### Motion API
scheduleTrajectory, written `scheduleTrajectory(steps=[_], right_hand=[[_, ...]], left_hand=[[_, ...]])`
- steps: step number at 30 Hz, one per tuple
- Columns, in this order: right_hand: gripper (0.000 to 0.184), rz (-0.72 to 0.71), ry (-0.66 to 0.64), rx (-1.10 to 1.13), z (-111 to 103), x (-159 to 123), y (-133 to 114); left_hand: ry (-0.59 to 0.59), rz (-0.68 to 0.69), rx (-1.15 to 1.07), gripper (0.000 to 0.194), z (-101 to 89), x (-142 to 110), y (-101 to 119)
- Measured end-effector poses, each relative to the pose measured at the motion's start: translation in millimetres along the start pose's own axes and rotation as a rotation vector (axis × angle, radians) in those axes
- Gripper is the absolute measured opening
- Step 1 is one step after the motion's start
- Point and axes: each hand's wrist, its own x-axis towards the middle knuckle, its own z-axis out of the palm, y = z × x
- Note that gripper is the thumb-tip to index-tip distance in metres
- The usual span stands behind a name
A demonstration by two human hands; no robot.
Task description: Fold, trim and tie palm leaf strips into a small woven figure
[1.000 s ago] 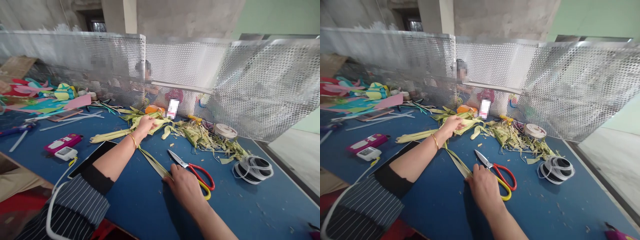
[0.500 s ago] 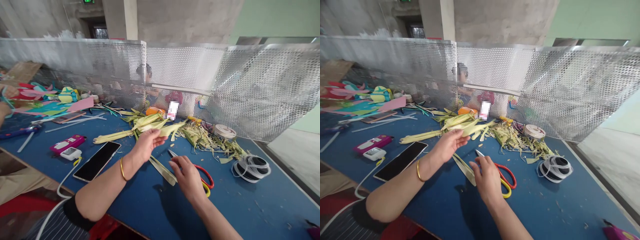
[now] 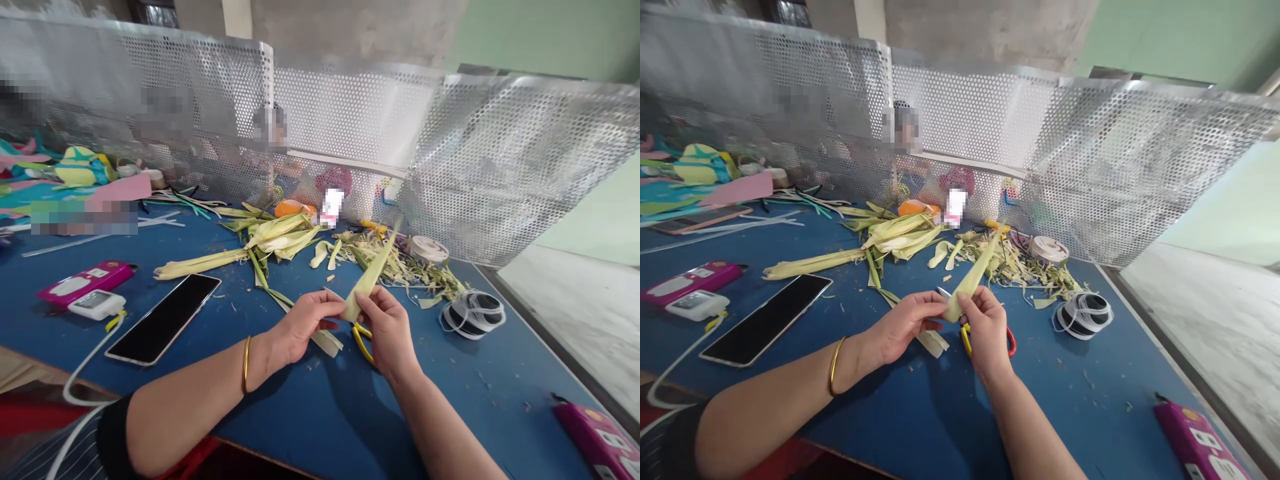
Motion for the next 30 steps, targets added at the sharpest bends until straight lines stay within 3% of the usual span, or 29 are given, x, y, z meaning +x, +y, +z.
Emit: scheduleTrajectory(steps=[8,13,18,24,30], right_hand=[[0.028,0.039,-0.172,-0.216,1.7,-6.4,-4.8],[0.030,0.082,-0.146,-0.214,1.5,-7.5,-0.3],[0.028,0.017,-0.122,-0.274,0.8,-8.0,1.6],[0.031,0.140,-0.151,-0.086,2.7,-8.7,2.6],[0.033,0.253,-0.154,0.001,4.7,-10.5,6.5]], left_hand=[[0.075,0.106,0.041,0.021,-3.7,3.2,2.2],[0.080,0.102,0.019,0.018,-4.1,4.1,1.9],[0.041,0.061,0.000,0.023,-2.4,2.7,-2.6],[-0.014,0.006,-0.077,0.031,-3.3,3.4,-4.7],[0.022,-0.001,-0.048,0.031,-1.4,4.4,-6.4]])
